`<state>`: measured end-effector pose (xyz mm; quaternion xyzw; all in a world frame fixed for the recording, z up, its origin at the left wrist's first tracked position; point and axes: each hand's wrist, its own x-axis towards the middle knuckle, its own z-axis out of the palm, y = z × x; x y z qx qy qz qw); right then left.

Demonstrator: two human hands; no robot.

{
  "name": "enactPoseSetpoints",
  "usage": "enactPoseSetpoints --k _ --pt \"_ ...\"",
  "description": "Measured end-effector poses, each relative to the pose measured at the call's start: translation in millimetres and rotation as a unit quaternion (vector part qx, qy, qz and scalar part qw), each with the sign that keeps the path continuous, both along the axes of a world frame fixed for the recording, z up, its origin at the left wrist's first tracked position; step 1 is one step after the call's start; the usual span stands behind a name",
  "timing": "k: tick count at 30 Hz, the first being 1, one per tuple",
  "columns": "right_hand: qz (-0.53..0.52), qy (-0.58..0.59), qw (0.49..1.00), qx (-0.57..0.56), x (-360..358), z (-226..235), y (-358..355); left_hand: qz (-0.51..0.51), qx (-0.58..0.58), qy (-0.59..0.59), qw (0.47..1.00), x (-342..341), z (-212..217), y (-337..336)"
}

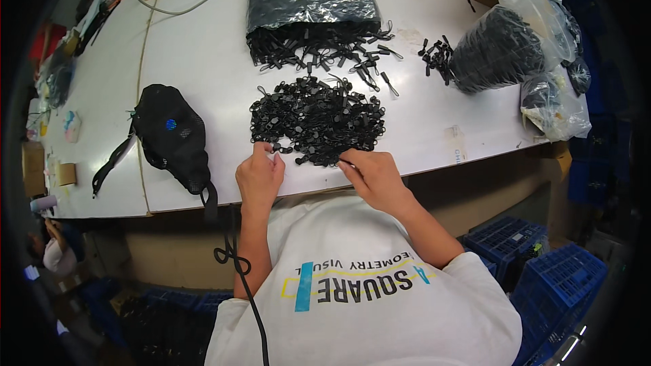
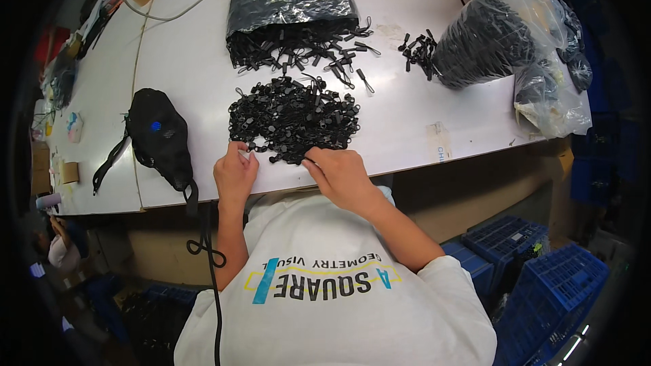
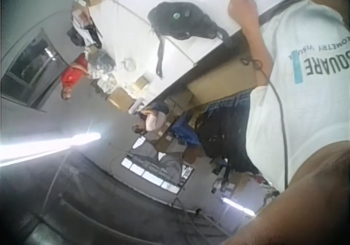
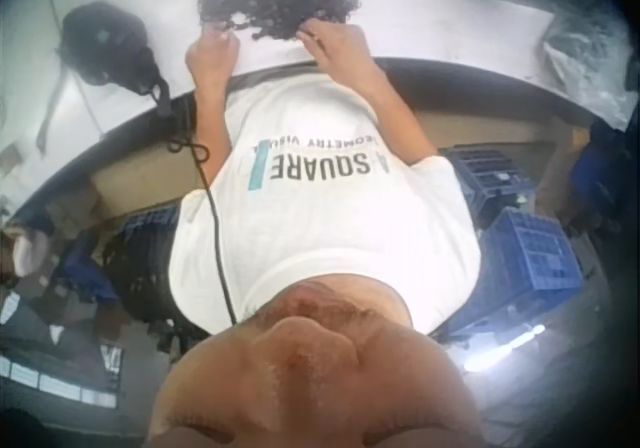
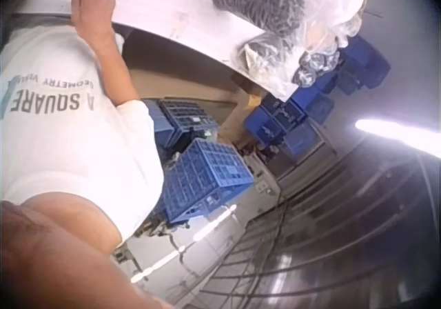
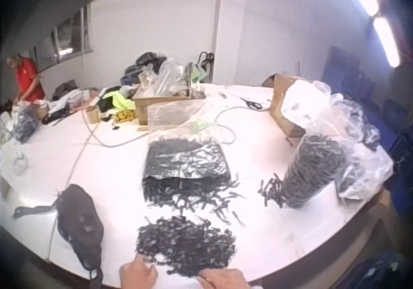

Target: The person sits at a white table and repeatedly picks up small black plastic components from a large pile. They manipulate the parts with both hands to assemble them and place the finished units back onto the table.

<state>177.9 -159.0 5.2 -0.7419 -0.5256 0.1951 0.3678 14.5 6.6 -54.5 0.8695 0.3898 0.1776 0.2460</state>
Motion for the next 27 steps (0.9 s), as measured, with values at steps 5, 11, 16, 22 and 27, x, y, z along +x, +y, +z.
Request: enactPoseSetpoints --k 5,11,16,22,27 --pt "0.04 -0.021 0.998 0.04 -13 -4 17 -0.028 -0.01 -0.004 1.0 2 6 6" --pt "0.029 -0.009 1.0 0.002 -16 -5 19 -0.026 0.048 -0.012 0.998 2 -7 6" --pt "0.041 -0.011 0.999 0.015 -9 -8 19 -0.02 0.053 0.003 0.998 0 2 6" --pt "0.057 -0.02 0.994 0.088 0 -13 33 -0.116 -0.13 -0.127 0.977 4 32 -1" --pt "0.12 -0.044 0.989 0.076 12 -14 36 -0.272 -0.106 -0.175 0.94 15 32 -1"
